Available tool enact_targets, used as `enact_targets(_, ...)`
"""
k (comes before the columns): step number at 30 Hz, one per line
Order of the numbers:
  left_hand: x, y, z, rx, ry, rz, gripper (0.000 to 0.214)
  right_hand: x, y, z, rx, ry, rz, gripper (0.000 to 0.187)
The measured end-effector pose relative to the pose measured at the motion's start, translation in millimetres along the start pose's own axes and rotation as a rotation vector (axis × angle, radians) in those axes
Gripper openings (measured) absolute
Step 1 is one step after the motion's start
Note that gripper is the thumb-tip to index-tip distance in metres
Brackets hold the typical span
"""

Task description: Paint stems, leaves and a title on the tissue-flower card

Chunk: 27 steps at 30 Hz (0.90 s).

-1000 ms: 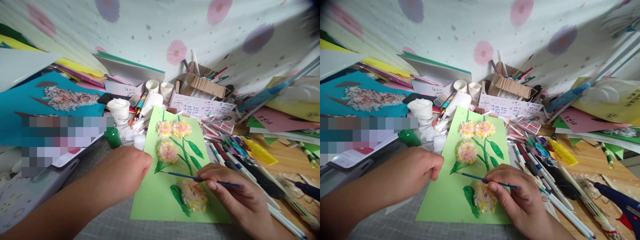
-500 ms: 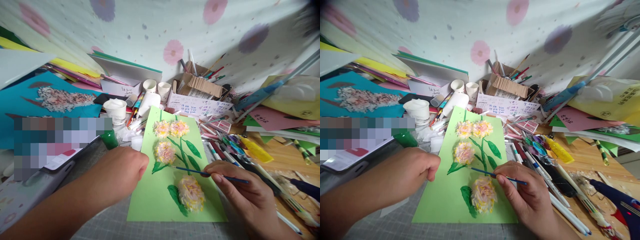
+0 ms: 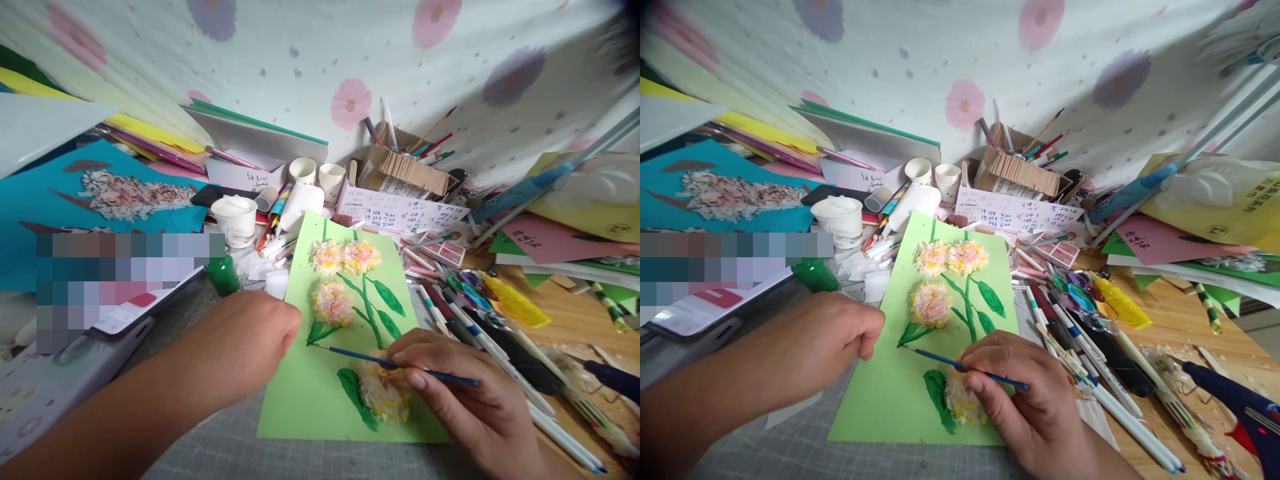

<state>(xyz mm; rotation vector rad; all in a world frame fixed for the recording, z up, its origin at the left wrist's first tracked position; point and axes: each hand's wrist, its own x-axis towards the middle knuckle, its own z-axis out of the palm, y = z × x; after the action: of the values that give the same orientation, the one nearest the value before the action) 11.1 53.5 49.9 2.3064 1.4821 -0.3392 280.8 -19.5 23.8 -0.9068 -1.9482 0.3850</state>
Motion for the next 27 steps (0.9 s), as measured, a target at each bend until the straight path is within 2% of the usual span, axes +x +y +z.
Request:
enact_targets(9,-1.0,-0.7,1.8,-0.006,0.023,0.004,0.026,-0.4,-0.4,-0.4,-0.040,-0.033,-0.008,0.017)
enact_targets(15,2.1,-2.1,2.5,-0.025,0.011,0.004,0.026,-1.9,1.6,-3.8,-0.084,0.079,0.031,0.016)
enact_targets(21,-0.3,1.1,-1.1,-0.027,0.008,0.010,0.024,2.3,-5.7,-2.7,0.006,-0.025,-0.012,0.020)
enact_targets(27,-1.3,-0.4,0.2,-0.028,0.026,0.025,0.023,2.3,-3.9,-3.1,-0.086,-0.036,-0.018,0.020)
